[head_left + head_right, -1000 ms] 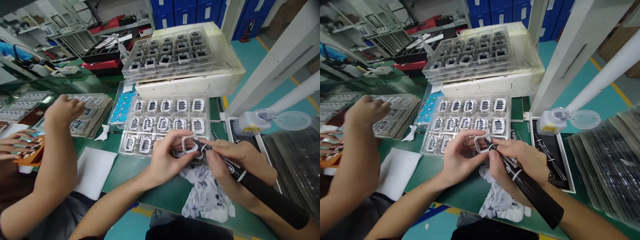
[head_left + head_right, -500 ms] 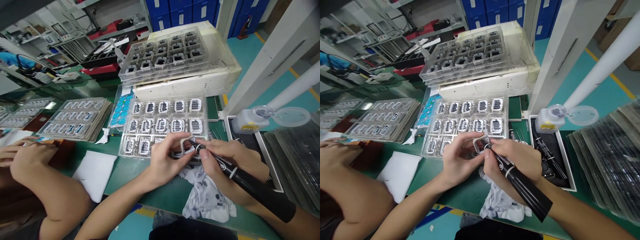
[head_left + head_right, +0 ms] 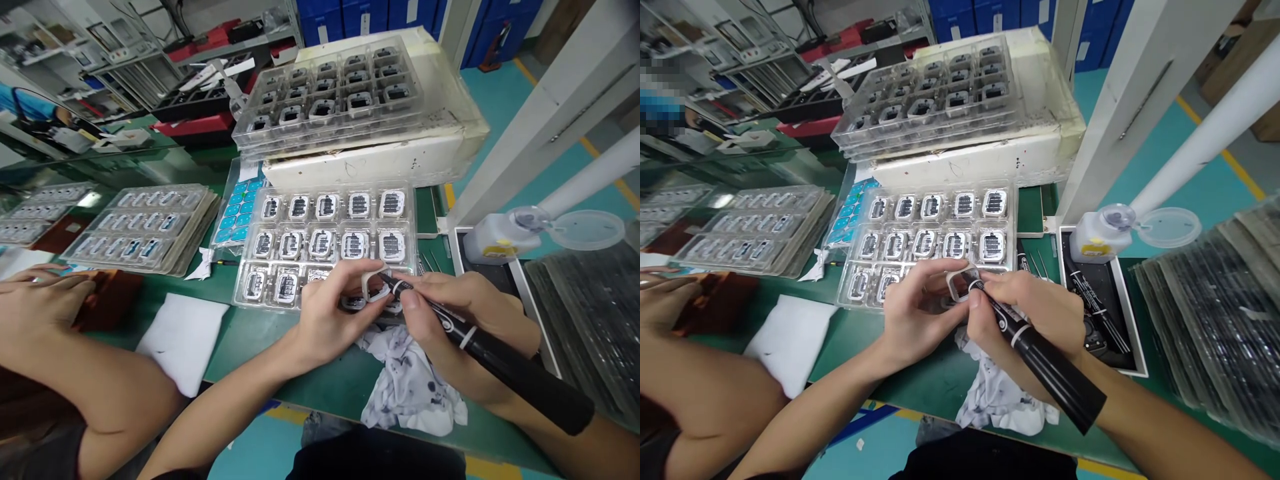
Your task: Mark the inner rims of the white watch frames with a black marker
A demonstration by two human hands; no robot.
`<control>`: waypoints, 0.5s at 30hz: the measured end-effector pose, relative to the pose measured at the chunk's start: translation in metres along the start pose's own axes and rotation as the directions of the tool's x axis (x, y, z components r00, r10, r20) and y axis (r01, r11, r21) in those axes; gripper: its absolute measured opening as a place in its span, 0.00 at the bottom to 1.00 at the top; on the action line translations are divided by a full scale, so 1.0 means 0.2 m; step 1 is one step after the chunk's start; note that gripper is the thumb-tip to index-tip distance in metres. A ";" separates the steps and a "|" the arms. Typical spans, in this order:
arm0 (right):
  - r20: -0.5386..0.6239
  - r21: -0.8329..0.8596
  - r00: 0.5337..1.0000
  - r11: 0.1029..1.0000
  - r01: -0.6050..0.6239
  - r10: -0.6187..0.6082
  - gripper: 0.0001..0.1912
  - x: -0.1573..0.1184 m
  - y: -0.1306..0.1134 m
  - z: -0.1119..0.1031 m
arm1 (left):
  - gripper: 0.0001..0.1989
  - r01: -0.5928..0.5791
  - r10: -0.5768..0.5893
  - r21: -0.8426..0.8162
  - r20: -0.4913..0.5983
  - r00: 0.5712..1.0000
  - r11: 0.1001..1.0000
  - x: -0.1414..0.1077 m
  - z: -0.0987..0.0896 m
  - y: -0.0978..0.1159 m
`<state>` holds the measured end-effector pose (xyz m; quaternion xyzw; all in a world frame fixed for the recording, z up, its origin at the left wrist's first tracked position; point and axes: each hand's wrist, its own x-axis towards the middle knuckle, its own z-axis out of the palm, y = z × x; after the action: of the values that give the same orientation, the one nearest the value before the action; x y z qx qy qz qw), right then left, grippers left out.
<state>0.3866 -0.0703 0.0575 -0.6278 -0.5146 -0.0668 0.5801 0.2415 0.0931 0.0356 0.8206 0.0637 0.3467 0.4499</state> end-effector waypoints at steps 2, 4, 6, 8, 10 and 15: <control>0.004 0.001 1.000 1.000 0.011 -0.011 0.11 0.00 0.00 0.00 | 0.21 0.000 0.000 0.043 -0.002 1.000 0.999 0.00 0.00 0.00; 0.016 0.000 1.000 1.000 0.016 -0.016 0.12 0.01 0.00 0.00 | 0.21 0.000 0.000 0.094 -0.002 1.000 0.996 0.00 0.00 0.01; 0.026 -0.010 1.000 1.000 0.010 -0.009 0.10 0.01 0.00 0.01 | 0.21 -0.016 0.016 0.135 0.003 1.000 0.991 -0.01 -0.01 0.01; 0.036 -0.029 0.999 1.000 0.012 -0.011 0.07 0.01 0.00 0.01 | 0.21 -0.035 0.033 0.165 0.012 0.999 0.986 -0.01 -0.01 0.01; 0.037 -0.044 0.999 0.999 0.030 -0.029 0.08 0.01 0.00 0.01 | 0.21 -0.048 0.046 0.174 0.017 0.999 0.984 -0.01 -0.02 0.01; 0.018 -0.034 0.998 0.997 0.066 -0.066 0.14 0.01 0.00 0.02 | 0.21 -0.049 0.050 0.125 -0.006 0.999 0.991 0.00 -0.01 0.02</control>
<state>0.3858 -0.0666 0.0580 -0.6208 -0.5388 -0.0895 0.5624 0.2399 0.0925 0.0387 0.8467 0.0671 0.3570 0.3887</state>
